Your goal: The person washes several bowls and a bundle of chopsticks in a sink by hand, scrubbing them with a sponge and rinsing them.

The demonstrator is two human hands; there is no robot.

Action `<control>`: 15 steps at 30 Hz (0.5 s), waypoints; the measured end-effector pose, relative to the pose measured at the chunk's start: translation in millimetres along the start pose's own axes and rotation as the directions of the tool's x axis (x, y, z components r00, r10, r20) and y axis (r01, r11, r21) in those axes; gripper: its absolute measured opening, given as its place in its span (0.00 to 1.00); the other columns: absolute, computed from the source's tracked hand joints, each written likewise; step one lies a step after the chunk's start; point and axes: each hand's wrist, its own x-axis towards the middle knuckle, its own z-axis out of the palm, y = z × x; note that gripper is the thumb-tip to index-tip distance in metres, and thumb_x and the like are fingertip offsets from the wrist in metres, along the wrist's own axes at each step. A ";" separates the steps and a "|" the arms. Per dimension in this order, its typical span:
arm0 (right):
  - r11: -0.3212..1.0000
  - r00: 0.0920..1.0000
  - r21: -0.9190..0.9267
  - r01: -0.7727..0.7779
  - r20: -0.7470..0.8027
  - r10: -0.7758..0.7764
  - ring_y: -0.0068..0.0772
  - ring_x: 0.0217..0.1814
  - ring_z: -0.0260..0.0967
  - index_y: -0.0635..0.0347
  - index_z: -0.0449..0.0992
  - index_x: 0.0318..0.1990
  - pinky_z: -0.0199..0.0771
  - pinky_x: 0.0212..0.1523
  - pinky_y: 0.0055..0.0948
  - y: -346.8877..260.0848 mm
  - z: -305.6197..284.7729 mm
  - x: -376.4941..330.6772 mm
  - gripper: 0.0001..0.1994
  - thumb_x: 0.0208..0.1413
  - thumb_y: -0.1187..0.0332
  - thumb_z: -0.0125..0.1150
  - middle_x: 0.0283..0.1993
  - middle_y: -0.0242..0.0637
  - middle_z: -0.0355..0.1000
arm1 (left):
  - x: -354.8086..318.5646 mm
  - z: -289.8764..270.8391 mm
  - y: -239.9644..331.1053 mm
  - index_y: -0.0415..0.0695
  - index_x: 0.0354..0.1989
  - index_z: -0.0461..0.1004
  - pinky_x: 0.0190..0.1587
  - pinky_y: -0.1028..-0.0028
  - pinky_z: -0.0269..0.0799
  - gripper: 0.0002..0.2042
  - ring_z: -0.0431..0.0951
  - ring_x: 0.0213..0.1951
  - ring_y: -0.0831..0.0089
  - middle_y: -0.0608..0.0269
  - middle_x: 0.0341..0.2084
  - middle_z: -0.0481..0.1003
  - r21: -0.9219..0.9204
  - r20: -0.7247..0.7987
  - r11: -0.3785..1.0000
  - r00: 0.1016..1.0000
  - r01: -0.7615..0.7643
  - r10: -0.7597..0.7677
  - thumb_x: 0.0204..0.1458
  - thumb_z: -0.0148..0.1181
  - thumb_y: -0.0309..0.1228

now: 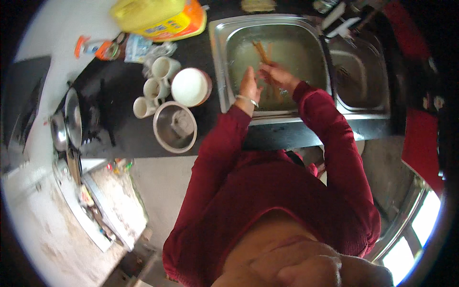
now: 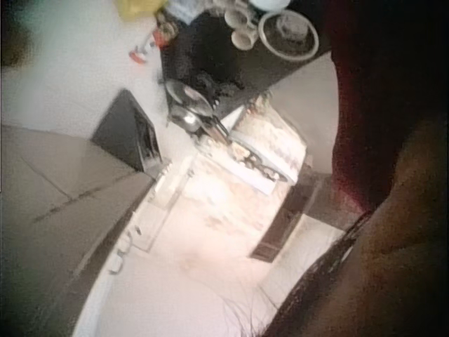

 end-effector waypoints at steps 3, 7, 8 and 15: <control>0.920 0.927 -0.211 0.331 -0.108 -0.358 0.33 0.52 0.59 0.61 0.62 0.52 0.58 0.51 0.31 5.6 56.2 -26.0 0.28 0.56 0.46 0.38 0.49 0.41 0.63 | 99.9 -19.4 -46.8 0.47 0.49 0.63 0.46 0.61 0.65 0.27 0.68 0.44 0.64 0.61 0.43 0.69 -0.376 0.461 0.920 0.883 0.107 0.086 0.51 0.40 0.56; 0.867 0.779 -0.470 0.164 -0.478 -0.406 0.45 0.58 0.56 0.67 0.62 0.52 0.55 0.55 0.33 54.0 -4.0 37.4 0.34 0.54 0.41 0.36 0.53 0.53 0.62 | 48.2 30.8 -46.8 0.50 0.42 0.65 0.45 0.64 0.65 0.26 0.67 0.43 0.70 0.68 0.39 0.68 -0.244 0.366 0.965 0.931 0.095 0.002 0.50 0.38 0.60; 0.900 0.799 -0.407 0.156 -0.483 -0.357 0.44 0.58 0.55 0.66 0.61 0.53 0.54 0.56 0.33 48.5 -10.8 42.1 0.34 0.54 0.41 0.36 0.53 0.52 0.61 | 37.2 34.4 -44.3 0.51 0.44 0.65 0.46 0.64 0.64 0.26 0.66 0.45 0.70 0.68 0.41 0.67 -0.215 0.384 0.971 0.923 0.103 -0.013 0.50 0.38 0.60; 0.974 0.896 -0.002 0.225 -0.393 -0.208 0.40 0.62 0.48 0.60 0.53 0.59 0.48 0.59 0.33 22.9 20.1 15.5 0.35 0.54 0.40 0.33 0.59 0.45 0.54 | 63.3 6.9 -59.3 0.49 0.56 0.56 0.54 0.58 0.54 0.28 0.57 0.55 0.61 0.62 0.53 0.60 -0.187 0.437 0.980 0.899 0.061 0.027 0.54 0.33 0.56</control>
